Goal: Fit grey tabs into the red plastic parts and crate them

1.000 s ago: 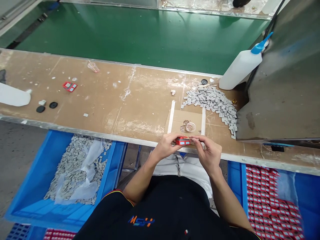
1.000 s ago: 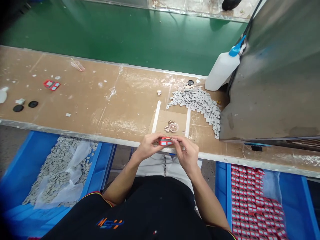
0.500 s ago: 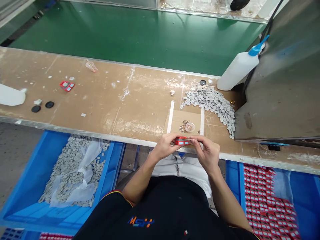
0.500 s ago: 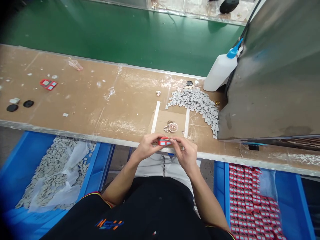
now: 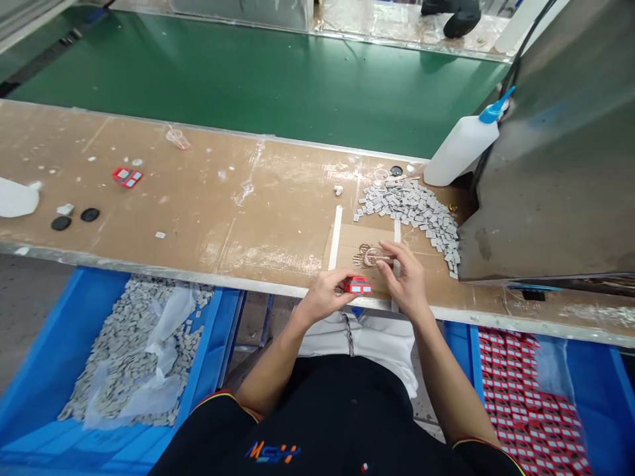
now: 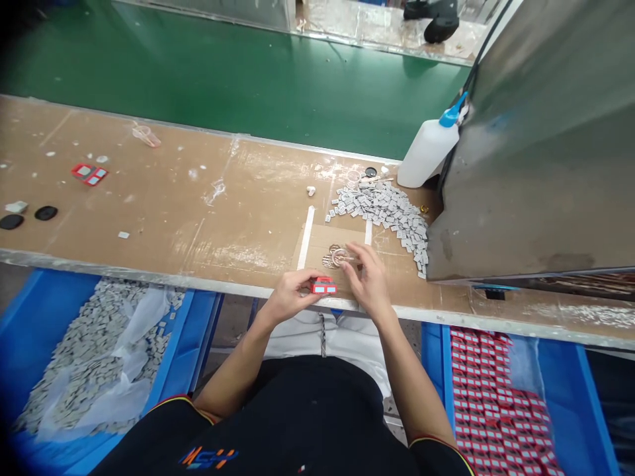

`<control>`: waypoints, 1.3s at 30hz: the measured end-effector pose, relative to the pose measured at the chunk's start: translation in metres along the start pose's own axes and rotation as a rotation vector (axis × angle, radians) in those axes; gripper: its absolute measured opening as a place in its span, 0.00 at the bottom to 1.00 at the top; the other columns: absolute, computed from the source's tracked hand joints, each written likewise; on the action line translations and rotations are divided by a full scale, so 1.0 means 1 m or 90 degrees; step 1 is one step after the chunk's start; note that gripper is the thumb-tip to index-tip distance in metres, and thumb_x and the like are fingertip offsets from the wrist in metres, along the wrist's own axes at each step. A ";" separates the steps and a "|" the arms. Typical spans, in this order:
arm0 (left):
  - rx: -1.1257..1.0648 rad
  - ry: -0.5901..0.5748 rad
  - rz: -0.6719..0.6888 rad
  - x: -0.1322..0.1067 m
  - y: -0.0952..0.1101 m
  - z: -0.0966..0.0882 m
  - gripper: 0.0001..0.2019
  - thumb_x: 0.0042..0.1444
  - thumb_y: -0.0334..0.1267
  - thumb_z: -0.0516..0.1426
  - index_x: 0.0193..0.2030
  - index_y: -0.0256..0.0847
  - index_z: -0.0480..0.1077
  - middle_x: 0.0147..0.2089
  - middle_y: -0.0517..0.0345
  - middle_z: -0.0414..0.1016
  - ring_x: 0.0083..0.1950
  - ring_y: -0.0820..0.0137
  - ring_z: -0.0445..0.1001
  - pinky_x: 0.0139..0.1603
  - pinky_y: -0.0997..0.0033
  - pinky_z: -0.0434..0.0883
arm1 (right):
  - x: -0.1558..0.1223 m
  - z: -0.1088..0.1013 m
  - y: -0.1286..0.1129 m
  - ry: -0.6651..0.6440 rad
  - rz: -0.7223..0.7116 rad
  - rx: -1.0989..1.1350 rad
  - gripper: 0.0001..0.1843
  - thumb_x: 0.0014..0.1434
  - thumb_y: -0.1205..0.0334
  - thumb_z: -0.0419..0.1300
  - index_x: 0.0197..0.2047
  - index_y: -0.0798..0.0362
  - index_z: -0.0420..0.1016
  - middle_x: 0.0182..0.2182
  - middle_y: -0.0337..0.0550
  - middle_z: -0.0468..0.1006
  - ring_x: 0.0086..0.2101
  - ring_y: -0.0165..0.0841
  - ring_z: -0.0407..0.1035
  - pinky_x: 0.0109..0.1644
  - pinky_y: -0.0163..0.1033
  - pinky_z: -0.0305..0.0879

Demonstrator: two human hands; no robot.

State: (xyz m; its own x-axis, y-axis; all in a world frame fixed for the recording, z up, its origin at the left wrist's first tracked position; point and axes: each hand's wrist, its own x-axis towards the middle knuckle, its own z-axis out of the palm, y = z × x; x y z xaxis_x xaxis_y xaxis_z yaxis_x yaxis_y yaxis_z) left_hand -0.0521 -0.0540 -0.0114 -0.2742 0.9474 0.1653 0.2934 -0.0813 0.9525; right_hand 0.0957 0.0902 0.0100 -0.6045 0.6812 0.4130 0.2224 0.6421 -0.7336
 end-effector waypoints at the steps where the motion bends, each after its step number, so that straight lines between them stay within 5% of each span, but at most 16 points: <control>1: -0.001 -0.003 -0.003 0.000 0.000 0.000 0.11 0.57 0.30 0.62 0.48 0.36 0.77 0.44 0.51 0.83 0.42 0.68 0.82 0.43 0.72 0.81 | 0.004 -0.003 0.005 -0.009 -0.001 -0.011 0.14 0.67 0.55 0.57 0.53 0.48 0.77 0.49 0.51 0.81 0.47 0.41 0.76 0.47 0.46 0.75; 6: -0.004 -0.013 -0.008 -0.001 -0.002 -0.001 0.12 0.57 0.30 0.62 0.48 0.37 0.77 0.45 0.51 0.83 0.43 0.68 0.82 0.44 0.72 0.81 | 0.045 -0.025 0.041 -0.054 0.035 -0.183 0.10 0.64 0.63 0.55 0.45 0.51 0.77 0.42 0.50 0.79 0.40 0.42 0.75 0.47 0.48 0.72; 12: -0.014 -0.008 -0.007 -0.001 -0.002 -0.002 0.11 0.56 0.31 0.61 0.47 0.36 0.78 0.44 0.49 0.84 0.41 0.68 0.82 0.42 0.71 0.81 | 0.082 -0.027 0.068 -0.149 0.061 -0.343 0.06 0.59 0.67 0.59 0.38 0.52 0.77 0.39 0.52 0.80 0.37 0.44 0.75 0.45 0.48 0.70; 22: -0.009 -0.013 -0.004 -0.002 -0.001 -0.002 0.11 0.56 0.28 0.61 0.46 0.36 0.77 0.43 0.50 0.83 0.42 0.68 0.82 0.42 0.70 0.81 | 0.088 -0.029 0.069 -0.135 0.103 -0.325 0.05 0.57 0.64 0.61 0.33 0.50 0.79 0.29 0.45 0.82 0.32 0.41 0.74 0.40 0.44 0.67; 31: -0.015 -0.012 -0.002 -0.003 -0.002 -0.002 0.10 0.56 0.29 0.62 0.46 0.35 0.77 0.41 0.50 0.83 0.40 0.69 0.81 0.42 0.71 0.81 | 0.088 -0.029 0.060 -0.247 0.035 -0.451 0.08 0.60 0.67 0.59 0.31 0.51 0.79 0.35 0.50 0.78 0.32 0.40 0.71 0.36 0.42 0.60; 39: -0.047 -0.026 0.006 -0.004 -0.007 -0.004 0.19 0.56 0.28 0.62 0.55 0.37 0.77 0.48 0.47 0.84 0.44 0.66 0.83 0.46 0.67 0.82 | 0.068 -0.045 0.055 -0.209 0.052 -0.307 0.06 0.57 0.67 0.59 0.29 0.50 0.71 0.32 0.47 0.79 0.35 0.41 0.72 0.40 0.44 0.66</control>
State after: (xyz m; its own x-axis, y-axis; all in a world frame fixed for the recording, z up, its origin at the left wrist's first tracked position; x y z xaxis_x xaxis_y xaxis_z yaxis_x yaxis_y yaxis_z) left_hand -0.0566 -0.0580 -0.0173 -0.2337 0.9582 0.1651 0.2272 -0.1113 0.9675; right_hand 0.1007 0.1877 0.0222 -0.7589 0.6398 0.1213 0.5539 0.7322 -0.3962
